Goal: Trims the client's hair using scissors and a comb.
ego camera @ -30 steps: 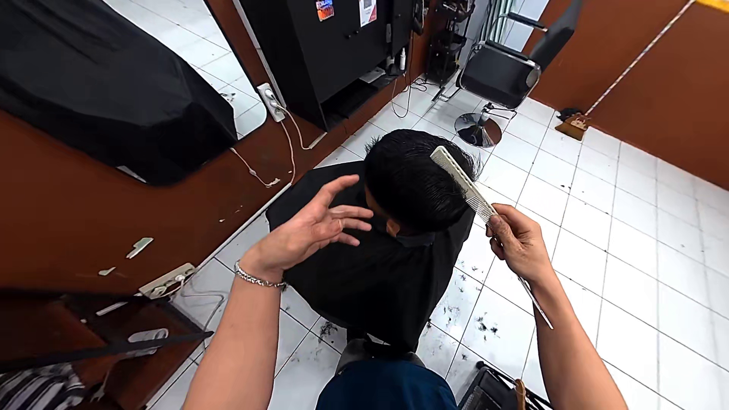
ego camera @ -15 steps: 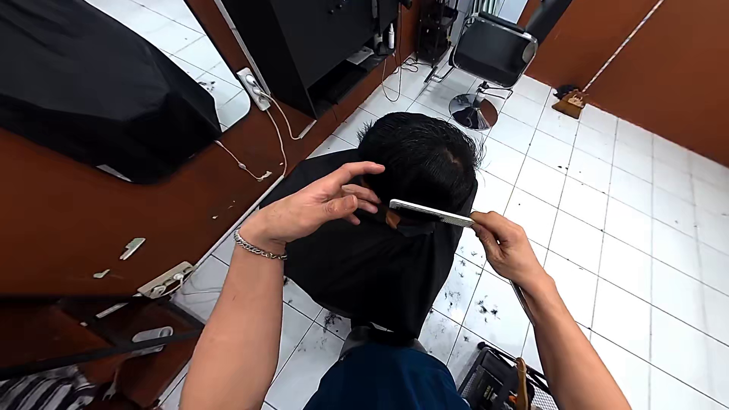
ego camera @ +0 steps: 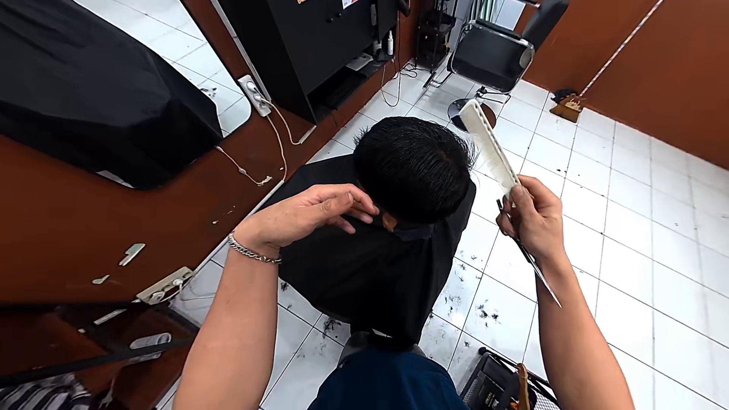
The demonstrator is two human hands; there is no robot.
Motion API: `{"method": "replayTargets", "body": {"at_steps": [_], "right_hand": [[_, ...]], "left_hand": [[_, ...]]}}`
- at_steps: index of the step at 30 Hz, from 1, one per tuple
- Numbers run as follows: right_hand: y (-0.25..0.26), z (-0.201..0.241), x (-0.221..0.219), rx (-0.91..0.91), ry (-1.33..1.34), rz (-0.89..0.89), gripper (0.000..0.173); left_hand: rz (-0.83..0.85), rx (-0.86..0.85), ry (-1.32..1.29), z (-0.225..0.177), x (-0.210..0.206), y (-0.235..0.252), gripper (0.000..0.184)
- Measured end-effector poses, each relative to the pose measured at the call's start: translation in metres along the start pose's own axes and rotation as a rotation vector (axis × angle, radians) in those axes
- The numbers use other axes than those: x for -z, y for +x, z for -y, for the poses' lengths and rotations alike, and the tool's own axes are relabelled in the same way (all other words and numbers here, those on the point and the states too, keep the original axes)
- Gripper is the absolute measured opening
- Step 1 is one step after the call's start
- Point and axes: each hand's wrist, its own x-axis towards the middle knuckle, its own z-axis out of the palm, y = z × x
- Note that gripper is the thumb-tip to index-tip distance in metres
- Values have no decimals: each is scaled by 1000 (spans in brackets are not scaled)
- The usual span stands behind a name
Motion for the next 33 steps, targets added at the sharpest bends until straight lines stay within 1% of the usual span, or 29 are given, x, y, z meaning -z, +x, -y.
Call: {"method": "replayTargets", "body": {"at_steps": [3, 6, 9, 12, 15, 18, 21, 23, 25, 28, 33], "right_hand": [[12, -13, -8, -39, 71, 40, 23], [9, -15, -13, -74, 75, 120, 24], [1, -16, -14, -41, 47, 157, 23], [-12, -4, -17, -56, -27, 147, 23], [-16, -4, -19, 22, -137, 152, 22], [-19, -10, -21, 121, -244, 155, 20], [-21, -15, -22, 216, -356, 164, 21], [-21, -18, -24, 266, -419, 173, 23], [-23, -20, -25, 289, -446, 183, 24], [-24, -18, -26, 269, -423, 201, 23], [-27, -18, -27, 179, -310, 233, 22]], "left_hand": [[31, 7, -10, 0, -5, 7, 57], [79, -3, -55, 3, -8, 11, 56], [114, -43, -132, 11, -8, 13, 56], [133, -80, -210, 16, -6, 12, 59], [123, -65, -232, 16, -5, 13, 64], [106, -51, -220, 16, -4, 14, 76], [70, -29, -180, 11, -4, 13, 86], [80, -40, -165, 10, 0, 13, 88], [155, -87, -201, 11, 7, 15, 82], [211, -109, -190, 7, 8, 21, 79], [294, -57, -196, 1, 1, 36, 93]]}}
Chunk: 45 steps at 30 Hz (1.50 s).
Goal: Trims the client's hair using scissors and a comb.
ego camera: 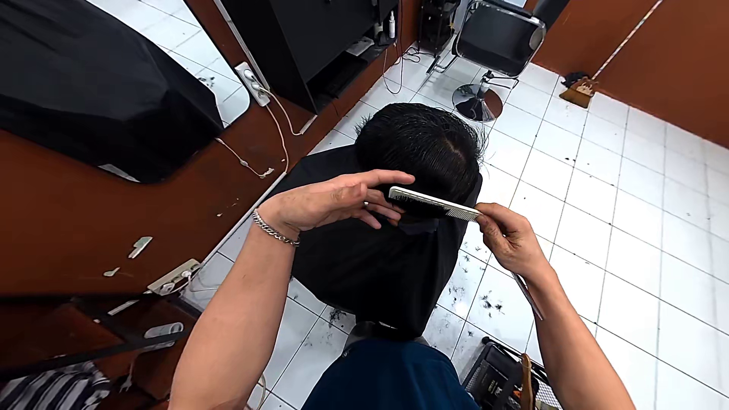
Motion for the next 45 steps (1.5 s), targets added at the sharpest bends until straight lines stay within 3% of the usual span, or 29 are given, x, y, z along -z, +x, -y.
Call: {"method": "replayTargets", "body": {"at_steps": [5, 10, 17, 24, 34, 37, 40, 42, 45], "right_hand": [[-2, 2, 0, -67, 109, 23, 21], [-1, 3, 0, -103, 179, 33, 20], [1, 2, 1, -129, 232, 43, 20], [2, -1, -3, -107, 198, 25, 20], [-5, 4, -15, -68, 85, 37, 20], [-28, 11, -26, -134, 324, 95, 24], [-29, 38, -37, -203, 816, -96, 25], [-13, 56, -48, -286, 825, -240, 25], [11, 80, -79, -427, 643, -249, 26]], "left_hand": [[94, 4, -208, 5, 3, 13, 104], [224, 3, -315, -3, 1, 31, 100], [255, 135, -442, -12, -3, 52, 95], [192, 251, -405, -21, -12, 58, 89], [-83, 294, -116, -24, -34, 54, 68], [-76, 264, -108, -20, -35, 53, 77], [-80, 170, -101, -18, -34, 52, 68], [-54, 120, -120, -10, -31, 50, 71], [-150, 154, -108, -12, -38, 45, 66]]}}
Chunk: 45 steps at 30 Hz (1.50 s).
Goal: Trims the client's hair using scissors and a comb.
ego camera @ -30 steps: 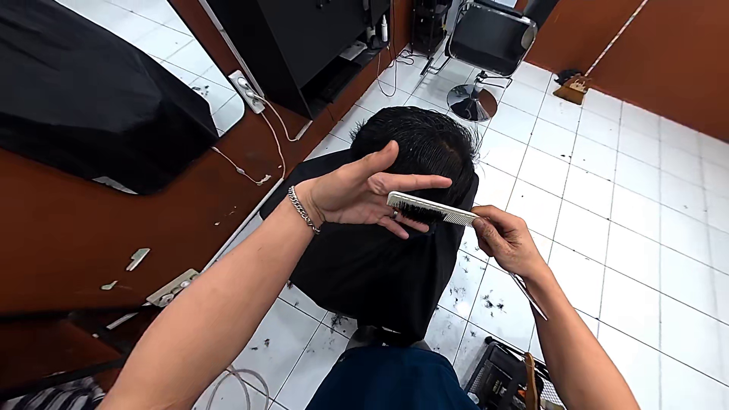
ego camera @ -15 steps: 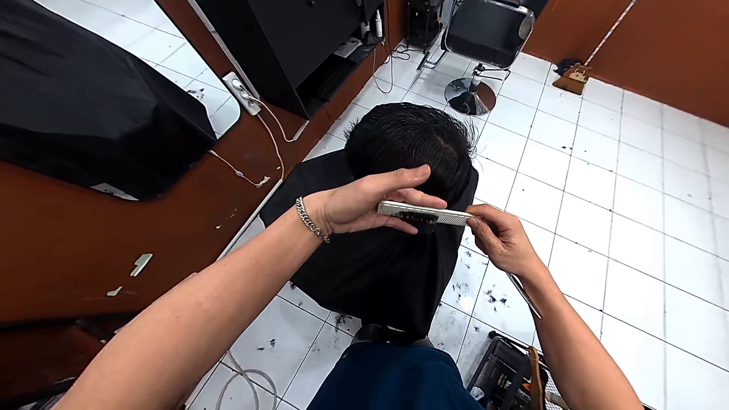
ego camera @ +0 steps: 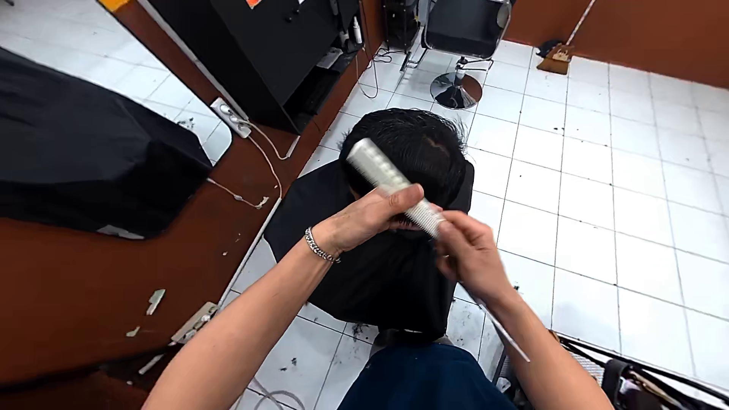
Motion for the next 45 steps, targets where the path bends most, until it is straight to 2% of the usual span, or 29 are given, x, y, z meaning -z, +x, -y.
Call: {"method": "replayTargets", "body": {"at_steps": [3, 5, 6, 8, 10, 12, 13, 15, 17, 18, 19, 23, 26, 29, 31, 33, 38, 45], "right_hand": [[-5, 5, -20, -106, -42, 67, 24], [-17, 4, -2, -197, -3, 95, 31], [-26, -2, 17, -252, 72, 52, 39], [-54, -30, 74, -329, 359, -220, 69], [-102, -90, 133, -355, 711, -651, 89], [-152, -143, 159, -436, 894, -1018, 101], [-170, -158, 157, -507, 910, -1137, 103], [-189, -171, 145, -629, 903, -1315, 93], [-188, -167, 132, -622, 852, -1394, 56], [-182, -160, 128, -560, 837, -1358, 42], [-174, -147, 126, -487, 831, -1282, 36], [-138, -83, 115, -186, 645, -726, 39], [-118, -51, 96, 11, 509, -439, 36], [-108, -47, 69, 150, 347, -408, 38], [-100, -61, 58, 287, 209, -418, 33], [-90, -67, 51, 343, 105, -402, 29], [-64, -61, 49, 288, -76, -379, 28], [-49, -59, 52, 250, -108, -332, 30]], "left_hand": [[-138, 88, 40, -1, -6, 0, 58], [-133, 78, 29, 2, -4, 1, 56], [-119, 77, 15, 2, -3, 1, 57], [-85, 83, 3, 2, -1, 1, 57], [-65, 76, -6, 4, 0, 0, 57], [-55, 68, -25, 5, 2, 0, 56], [-53, 73, -31, 5, 2, 1, 56], [-41, 85, -35, 4, 2, 1, 56], [-30, 81, -52, 6, 2, 1, 56], [-24, 77, -55, 6, 3, 0, 56], [-16, 76, -58, 7, 4, 1, 56], [-12, 69, -53, 9, 5, 0, 57], [-21, 43, -68, 12, 4, 0, 57], [-34, 25, -85, 14, 2, -1, 56], [-39, 22, -96, 14, 1, -1, 56], [-45, 21, -105, 14, 0, -1, 55], [-43, 36, -83, 13, 0, -2, 57], [-76, 35, -86, 13, -3, -1, 57]]}}
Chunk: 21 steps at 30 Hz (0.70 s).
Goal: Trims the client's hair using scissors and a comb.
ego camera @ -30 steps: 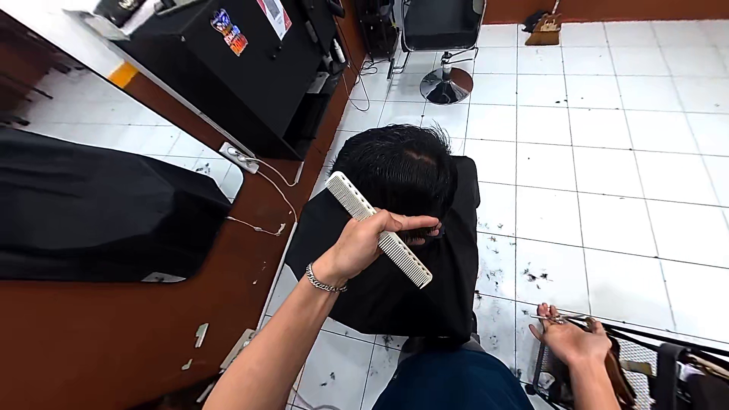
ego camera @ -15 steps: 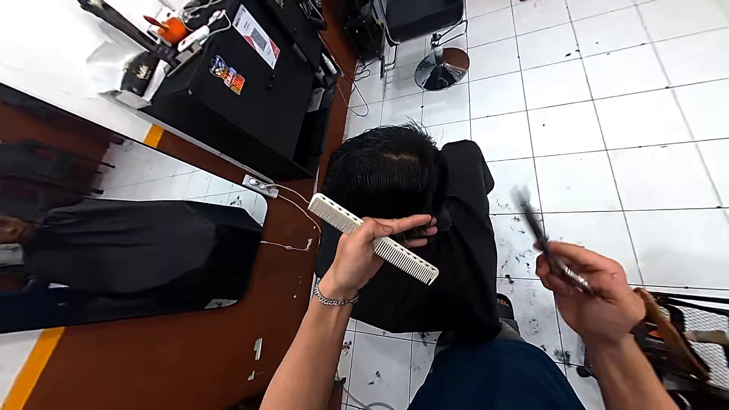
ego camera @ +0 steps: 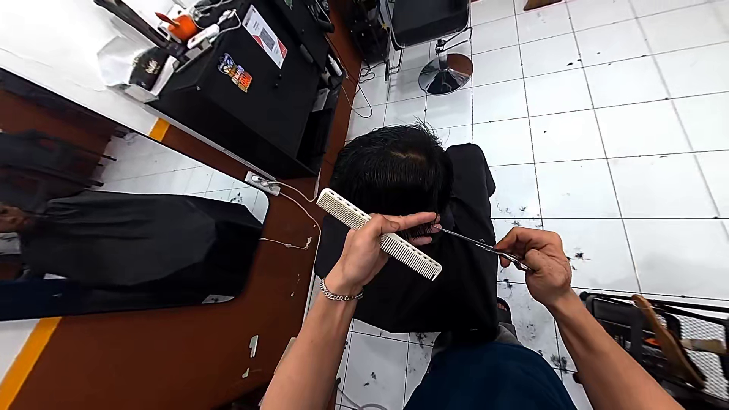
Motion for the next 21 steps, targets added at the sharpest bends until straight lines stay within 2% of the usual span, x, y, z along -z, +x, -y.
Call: {"method": "replayTargets", "body": {"at_steps": [13, 21], "right_hand": [[5, 8, -8, -68, -217, -19, 30], [6, 10, -9, -52, -104, 7, 30]], "left_hand": [[6, -10, -38, 1, 1, 0, 59], [3, -8, -37, 0, 0, 1, 57]]}}
